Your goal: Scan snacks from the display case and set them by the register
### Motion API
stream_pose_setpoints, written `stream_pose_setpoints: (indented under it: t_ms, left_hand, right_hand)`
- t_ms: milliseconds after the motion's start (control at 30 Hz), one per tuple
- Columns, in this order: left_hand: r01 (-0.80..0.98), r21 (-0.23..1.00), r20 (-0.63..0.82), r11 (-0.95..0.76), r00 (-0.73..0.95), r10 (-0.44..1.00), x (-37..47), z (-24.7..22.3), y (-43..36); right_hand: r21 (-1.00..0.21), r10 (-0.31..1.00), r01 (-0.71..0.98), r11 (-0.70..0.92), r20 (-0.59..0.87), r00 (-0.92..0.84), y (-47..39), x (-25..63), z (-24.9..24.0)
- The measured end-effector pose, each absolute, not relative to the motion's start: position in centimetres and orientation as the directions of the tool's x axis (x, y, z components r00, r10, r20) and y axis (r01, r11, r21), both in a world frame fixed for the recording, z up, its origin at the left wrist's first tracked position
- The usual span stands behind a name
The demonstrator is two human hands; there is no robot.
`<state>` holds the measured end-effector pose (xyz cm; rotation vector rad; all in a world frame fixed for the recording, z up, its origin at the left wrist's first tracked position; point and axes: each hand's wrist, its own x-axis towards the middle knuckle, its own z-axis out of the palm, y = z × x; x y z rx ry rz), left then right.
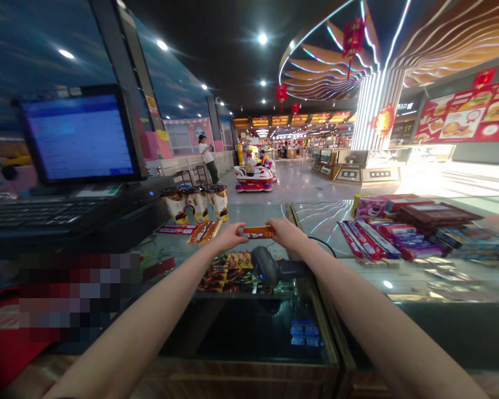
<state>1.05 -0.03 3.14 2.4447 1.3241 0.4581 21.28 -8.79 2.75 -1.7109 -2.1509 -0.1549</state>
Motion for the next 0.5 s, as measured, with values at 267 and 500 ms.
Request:
stream_pose_setpoints:
  t_ms: [267, 500]
  left_hand:
    - [0.723, 0.461, 0.212, -0.515, 0.474, 0.855, 0.9, 1.3, -0.3]
    - [0.711, 0.356, 0.298, -0.606, 0.529, 0.795, 0.3, 1.2, -0.6]
  right_hand:
    - [-0.137, 0.923, 0.954, 0.266, 0.322, -0.211, -8.3, 21.5, 2.3]
    - [-0.153, 0.922, 0.947, 0.284, 0.315, -0.225, -7.5, 22.1, 1.8]
